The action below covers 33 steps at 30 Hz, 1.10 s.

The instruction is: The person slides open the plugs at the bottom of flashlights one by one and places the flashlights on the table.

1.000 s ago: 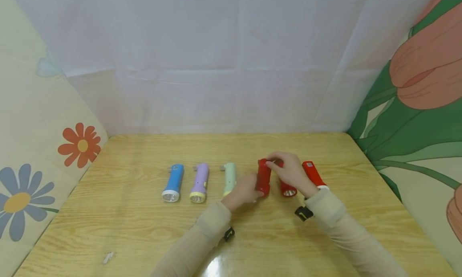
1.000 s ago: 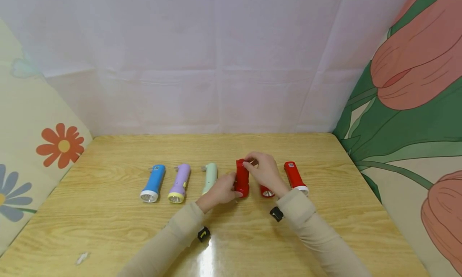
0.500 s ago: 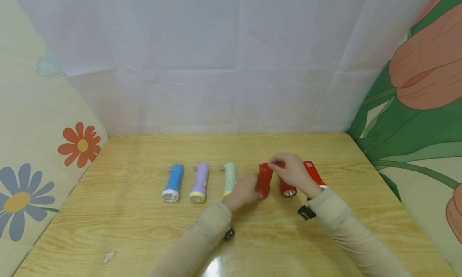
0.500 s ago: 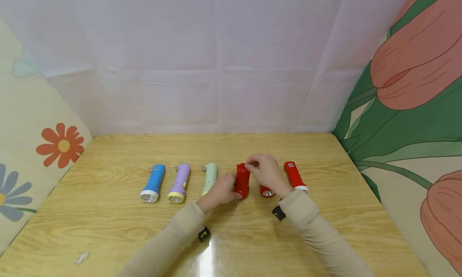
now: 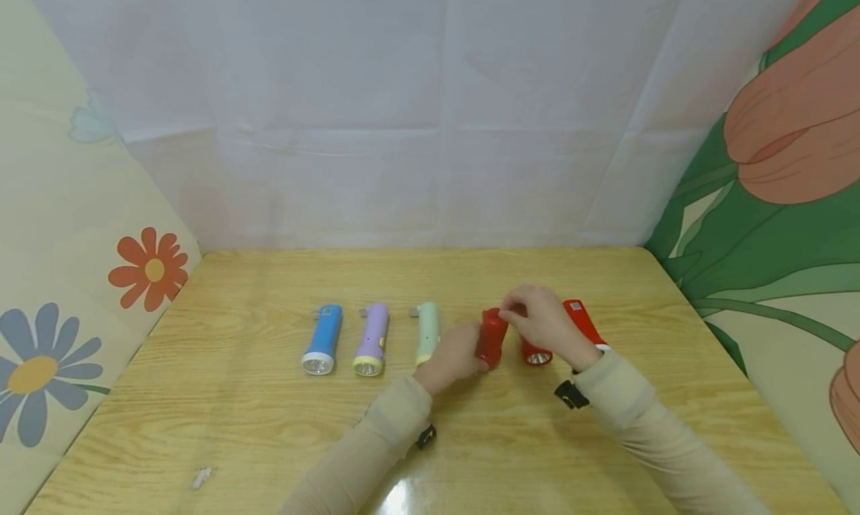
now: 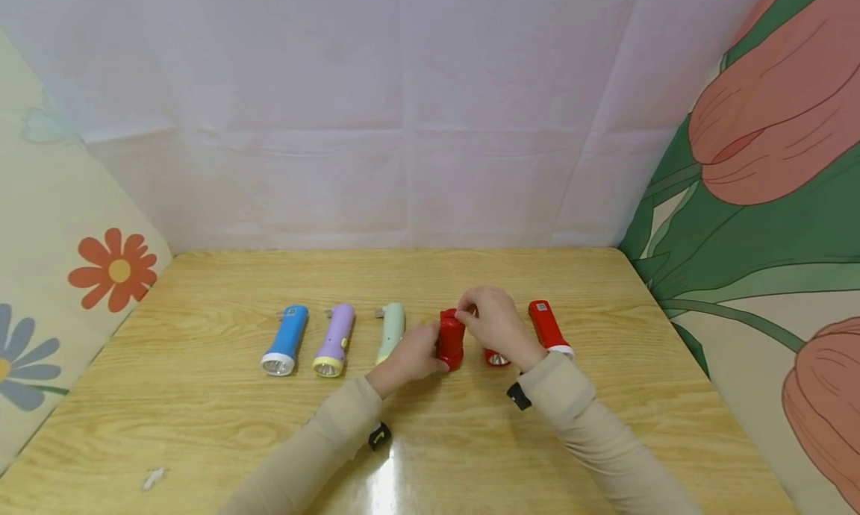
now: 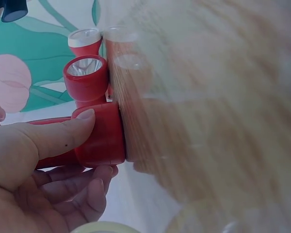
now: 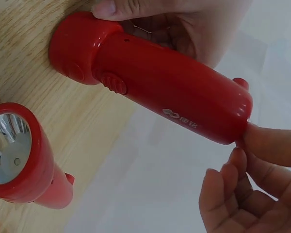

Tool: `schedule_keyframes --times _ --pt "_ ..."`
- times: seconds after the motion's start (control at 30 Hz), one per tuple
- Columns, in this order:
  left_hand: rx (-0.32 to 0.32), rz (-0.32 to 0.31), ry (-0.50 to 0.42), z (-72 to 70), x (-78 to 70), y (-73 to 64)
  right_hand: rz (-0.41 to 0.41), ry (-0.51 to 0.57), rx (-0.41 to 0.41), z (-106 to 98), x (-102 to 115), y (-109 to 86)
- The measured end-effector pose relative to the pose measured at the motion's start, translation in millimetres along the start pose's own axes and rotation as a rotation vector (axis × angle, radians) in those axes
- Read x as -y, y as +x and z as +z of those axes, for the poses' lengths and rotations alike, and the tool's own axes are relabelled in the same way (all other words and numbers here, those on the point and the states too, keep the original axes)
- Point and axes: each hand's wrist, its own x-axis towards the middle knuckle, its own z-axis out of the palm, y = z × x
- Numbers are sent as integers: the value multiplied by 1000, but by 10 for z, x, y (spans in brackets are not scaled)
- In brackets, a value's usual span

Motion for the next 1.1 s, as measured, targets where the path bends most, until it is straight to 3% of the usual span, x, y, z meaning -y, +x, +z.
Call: schedule_keyframes --times 0.2,0.53,0.73,1.1 --pt "-1 11 3 -4 2 2 -14 -29 15 -3 13 2" --pt "2 12 -68 -10 16 -6 -2 -11 42 -39 39 -6" --pt "-1 9 -35 12 21 -4 6 -8 74 -69 39 2" --pt "2 -3 -9 31 15 12 -43 -54 41 -30 37 15"
